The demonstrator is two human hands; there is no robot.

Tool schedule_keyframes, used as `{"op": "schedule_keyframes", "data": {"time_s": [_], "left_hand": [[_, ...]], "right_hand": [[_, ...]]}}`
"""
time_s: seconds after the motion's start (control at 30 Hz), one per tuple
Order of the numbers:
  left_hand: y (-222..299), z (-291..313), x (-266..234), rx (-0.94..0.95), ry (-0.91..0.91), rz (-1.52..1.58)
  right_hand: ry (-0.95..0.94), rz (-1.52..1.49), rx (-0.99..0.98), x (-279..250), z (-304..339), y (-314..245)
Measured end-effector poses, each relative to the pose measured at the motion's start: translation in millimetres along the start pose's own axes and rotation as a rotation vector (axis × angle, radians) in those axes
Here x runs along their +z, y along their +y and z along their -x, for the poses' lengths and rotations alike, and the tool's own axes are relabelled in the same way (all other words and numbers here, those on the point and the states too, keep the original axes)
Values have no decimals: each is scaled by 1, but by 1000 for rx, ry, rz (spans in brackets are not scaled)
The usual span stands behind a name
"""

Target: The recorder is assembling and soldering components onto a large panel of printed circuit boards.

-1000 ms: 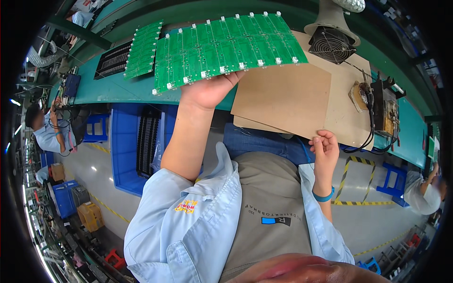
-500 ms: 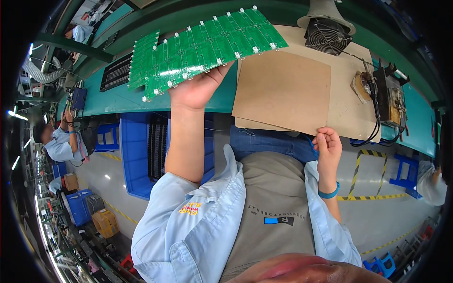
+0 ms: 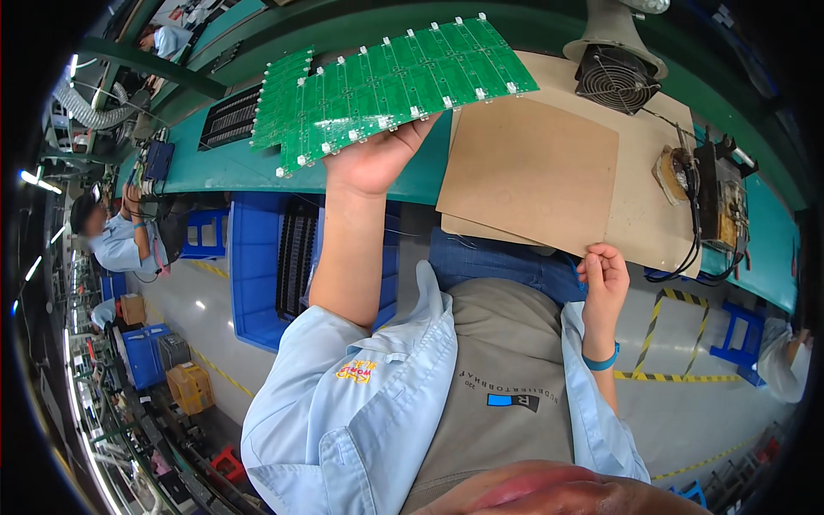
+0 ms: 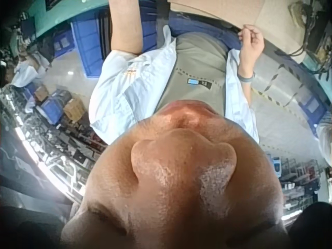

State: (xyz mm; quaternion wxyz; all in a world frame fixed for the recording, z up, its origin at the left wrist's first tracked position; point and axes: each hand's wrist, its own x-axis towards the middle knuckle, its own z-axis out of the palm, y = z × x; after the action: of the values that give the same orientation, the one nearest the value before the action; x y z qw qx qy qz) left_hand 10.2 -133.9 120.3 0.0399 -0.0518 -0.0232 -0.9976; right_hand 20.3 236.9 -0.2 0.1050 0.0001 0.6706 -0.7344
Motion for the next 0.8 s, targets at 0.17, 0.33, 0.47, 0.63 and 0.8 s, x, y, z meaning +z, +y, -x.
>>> {"op": "schedule_keyframes", "data": {"time_s": [0.17,0.33,0.47,0.63,0.8], "left_hand": [[1,1,-1,13,41,3],[-2,1,-1,-11,-20,17],[-2,1,-2,-11,-51,22],[0,0,-8,-11,-91,82],[1,6,-7,41,12,52]], "right_hand": [[-4,9,-13,-1,-1,1],[-12,7,-31,0,-2,3],[-1,11,-43,2,-2,2],[31,-134,-46,-10,2,8],[110,-313,-58,-26,7,-8]]}}
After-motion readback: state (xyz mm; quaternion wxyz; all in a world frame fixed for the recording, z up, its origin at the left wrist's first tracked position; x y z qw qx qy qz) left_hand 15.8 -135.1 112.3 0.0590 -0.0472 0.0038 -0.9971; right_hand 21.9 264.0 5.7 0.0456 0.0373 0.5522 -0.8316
